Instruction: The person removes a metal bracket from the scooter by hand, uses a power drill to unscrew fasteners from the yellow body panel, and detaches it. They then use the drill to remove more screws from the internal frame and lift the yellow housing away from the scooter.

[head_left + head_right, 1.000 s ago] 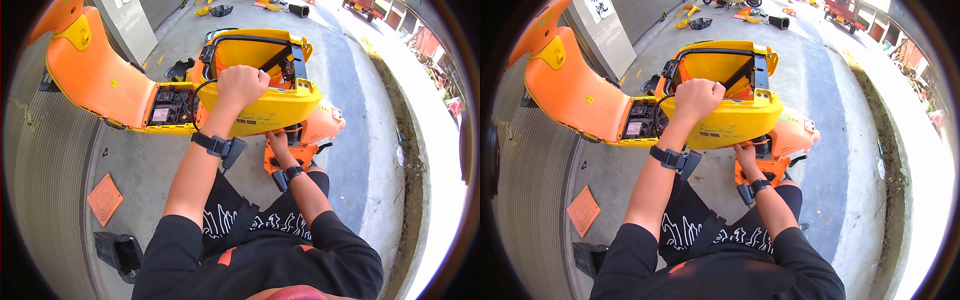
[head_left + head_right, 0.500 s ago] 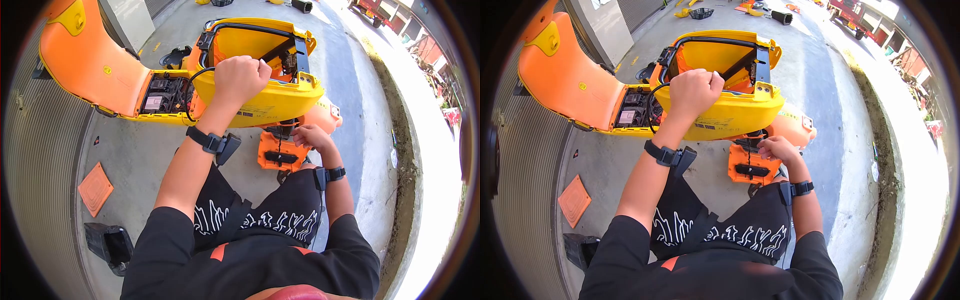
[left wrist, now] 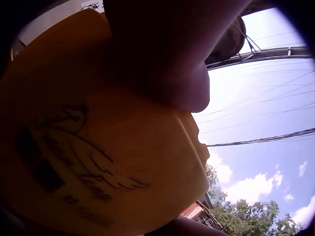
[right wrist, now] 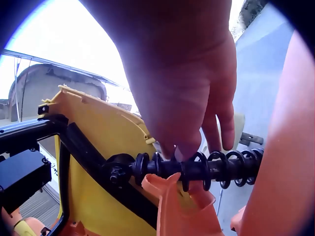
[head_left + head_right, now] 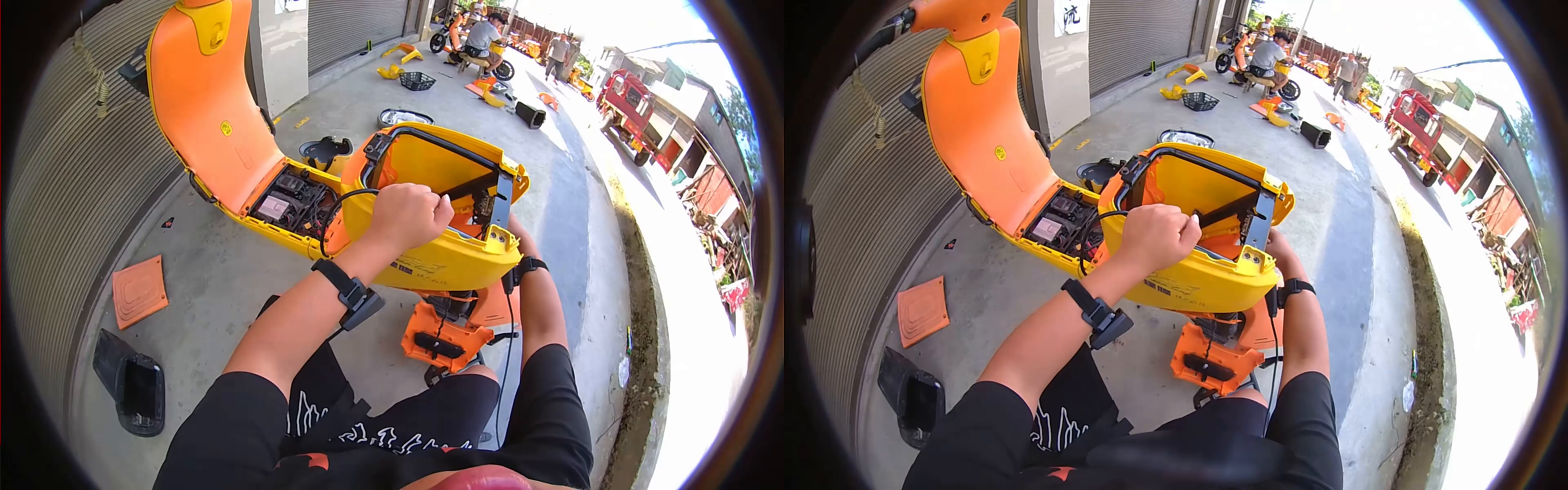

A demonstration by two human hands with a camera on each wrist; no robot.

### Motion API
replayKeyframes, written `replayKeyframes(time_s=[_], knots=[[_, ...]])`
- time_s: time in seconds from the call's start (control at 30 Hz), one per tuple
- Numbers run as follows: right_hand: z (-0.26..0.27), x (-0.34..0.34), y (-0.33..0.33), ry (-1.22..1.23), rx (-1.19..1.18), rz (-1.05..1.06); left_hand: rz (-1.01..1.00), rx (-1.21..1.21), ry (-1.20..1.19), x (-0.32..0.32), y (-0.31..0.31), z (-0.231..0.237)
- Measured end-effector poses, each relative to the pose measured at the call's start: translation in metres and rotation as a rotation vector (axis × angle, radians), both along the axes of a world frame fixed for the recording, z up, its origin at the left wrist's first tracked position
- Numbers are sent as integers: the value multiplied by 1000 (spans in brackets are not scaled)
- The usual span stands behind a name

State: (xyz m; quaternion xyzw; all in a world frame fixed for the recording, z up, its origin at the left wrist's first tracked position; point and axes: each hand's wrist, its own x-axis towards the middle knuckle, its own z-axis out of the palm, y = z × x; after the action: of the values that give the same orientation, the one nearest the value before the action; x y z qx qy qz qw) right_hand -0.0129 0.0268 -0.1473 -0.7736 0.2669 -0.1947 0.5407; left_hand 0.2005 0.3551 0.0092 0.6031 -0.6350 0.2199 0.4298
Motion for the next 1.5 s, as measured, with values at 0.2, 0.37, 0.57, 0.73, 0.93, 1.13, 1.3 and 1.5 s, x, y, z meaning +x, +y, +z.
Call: replayKeyframes(time_s=[0.2, 0.37, 0.57, 0.73, 0.93, 1.13, 1.3, 1.5], knots=[[67, -1, 83, 70, 99, -119, 2, -25, -4, -1, 0, 0], [49, 0, 75, -86, 135, -110, 10, -6, -7, -2, 0, 0], [11, 10, 49, -160, 78, -157, 2, -13, -5, -1, -2, 0], [12, 3, 59, -161, 17, -186, -2, -21, 7, -1, -1, 0], [11, -3, 73, -69, -134, -250, -9, -7, 32, -1, -1, -2], [14, -5, 77, -6, -233, -273, -8, -10, -9, 0, -2, 0], [11, 1, 72, 45, -339, -283, 17, -28, 2, -2, -3, -2], [18, 1, 63, 111, -396, -289, 16, -58, 4, 2, -5, -7]])
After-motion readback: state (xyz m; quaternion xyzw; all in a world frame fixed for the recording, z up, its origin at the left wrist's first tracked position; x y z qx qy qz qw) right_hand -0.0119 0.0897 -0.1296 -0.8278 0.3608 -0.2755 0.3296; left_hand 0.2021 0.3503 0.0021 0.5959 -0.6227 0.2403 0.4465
